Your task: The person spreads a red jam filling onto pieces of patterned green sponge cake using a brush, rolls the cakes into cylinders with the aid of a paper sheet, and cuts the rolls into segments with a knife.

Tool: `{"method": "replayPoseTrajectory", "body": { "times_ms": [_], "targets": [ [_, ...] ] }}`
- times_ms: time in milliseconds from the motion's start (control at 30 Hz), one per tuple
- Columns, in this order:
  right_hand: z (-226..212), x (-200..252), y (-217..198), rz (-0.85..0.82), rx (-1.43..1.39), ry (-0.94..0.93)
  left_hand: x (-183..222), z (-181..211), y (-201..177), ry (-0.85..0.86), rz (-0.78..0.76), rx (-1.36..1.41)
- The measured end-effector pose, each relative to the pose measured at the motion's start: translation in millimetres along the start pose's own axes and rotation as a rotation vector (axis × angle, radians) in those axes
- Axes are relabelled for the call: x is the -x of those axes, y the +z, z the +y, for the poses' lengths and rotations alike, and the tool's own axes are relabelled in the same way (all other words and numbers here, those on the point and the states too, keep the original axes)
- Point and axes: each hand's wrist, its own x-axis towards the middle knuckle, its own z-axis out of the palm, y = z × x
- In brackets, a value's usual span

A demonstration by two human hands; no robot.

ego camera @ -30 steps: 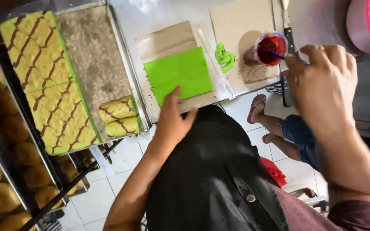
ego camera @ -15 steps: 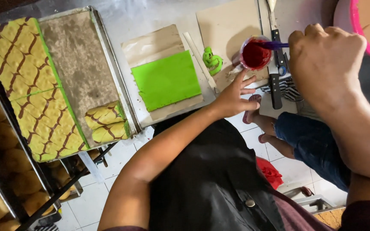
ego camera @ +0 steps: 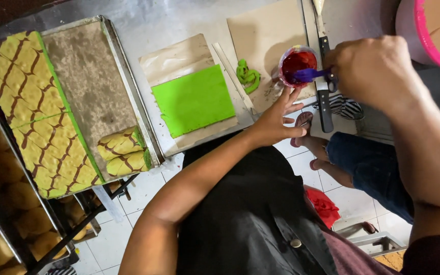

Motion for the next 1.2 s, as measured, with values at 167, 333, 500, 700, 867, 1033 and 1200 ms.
{"method": "replayPoseTrajectory", "body": {
  "times_ms": [167, 333, 500, 700, 867, 1033, 1200],
  "targets": [
    [28, -13, -2, -0.142, -0.222, 0.061, 1, -9, -5, 0.023, -0.009, 0.001],
    [47, -5, 26, -0.034, -0.299, 0.099, 8, -10, -16, -0.065, -0.03, 0.012],
    [62, 9, 81, 0.084, -0.755, 0.063, 64, -7, -46, -0.102, 0.028, -0.154],
    [36, 49, 92, 0.176, -1.39, -0.03, 195, 5, -83, -0.121, 0.411, -0.469],
    [-63, 68, 35, 0.131, -1.626, -0.078, 266, -5, -92, -0.269, 0.498, -0.685],
    [-196, 27, 41, 0.308, -1.601, 0.051, 277, 18, -90, -0.357, 0.417, -0.761],
    [-255, -27, 97, 0.477, -1.303, 0.239, 284, 10, -101, -0.345, 0.329, -0.857]
  ]
}}
